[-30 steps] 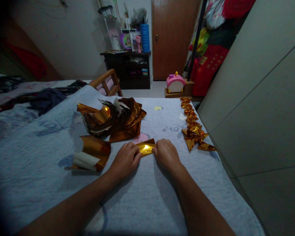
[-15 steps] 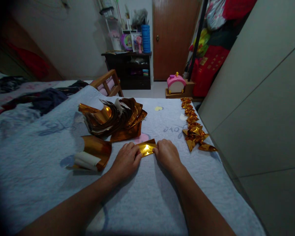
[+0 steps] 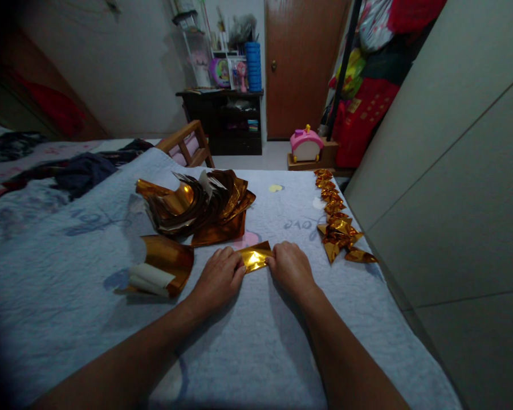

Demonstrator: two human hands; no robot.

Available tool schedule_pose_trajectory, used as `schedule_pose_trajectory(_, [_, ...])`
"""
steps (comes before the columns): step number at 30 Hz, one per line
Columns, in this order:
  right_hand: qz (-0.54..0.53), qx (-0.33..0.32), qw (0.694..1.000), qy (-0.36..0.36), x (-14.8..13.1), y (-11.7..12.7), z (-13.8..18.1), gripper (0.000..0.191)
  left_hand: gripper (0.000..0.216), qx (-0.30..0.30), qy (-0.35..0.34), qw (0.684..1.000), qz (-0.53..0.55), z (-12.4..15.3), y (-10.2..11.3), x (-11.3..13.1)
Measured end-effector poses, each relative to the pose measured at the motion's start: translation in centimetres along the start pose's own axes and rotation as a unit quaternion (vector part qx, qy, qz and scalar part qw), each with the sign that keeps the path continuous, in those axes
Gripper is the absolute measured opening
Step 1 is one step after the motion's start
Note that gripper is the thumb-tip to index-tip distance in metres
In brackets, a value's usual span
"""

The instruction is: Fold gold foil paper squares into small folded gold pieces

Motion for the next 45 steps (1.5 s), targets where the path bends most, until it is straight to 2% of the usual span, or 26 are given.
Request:
schedule_pose_trajectory(19, [0.03,-0.025,0.999,-0.021,0.0,-0.1,-0.2,0.021,0.014,-0.015,0.002,1.0,-0.014,-0.1,-0.1,0.1])
schedule_pose_trajectory(33, [0.031,-0.023,0.999,-0.025,0.0,0.0,-0.3,0.022,0.008,0.006,0.0,1.0,0.013,0.2,-0.1,0.1])
schedule_pose_trajectory(40, [0.023,-0.035,0.999,-0.032,0.0,-0.1,-0.4,0.021,0.031,0.023,-0.058,0.997,0.048,0.0,-0.3,0.9])
schedule_pose_trajectory(45, [0.003,-0.025,0.999,-0.04,0.2,0.1,-0.3,0.018,0.033,0.031,-0.095,0.995,0.03,0.0,-0.6,1.2])
Point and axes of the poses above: each hand's wrist, its own z-axis away from the middle knuckle, its own y-axis out of the back of the hand, x = y × z, the point moved 9 cm from there along -z, towards the middle knuckle, and after that the axes turned 6 degrees about -y, right-handed, at the moved point
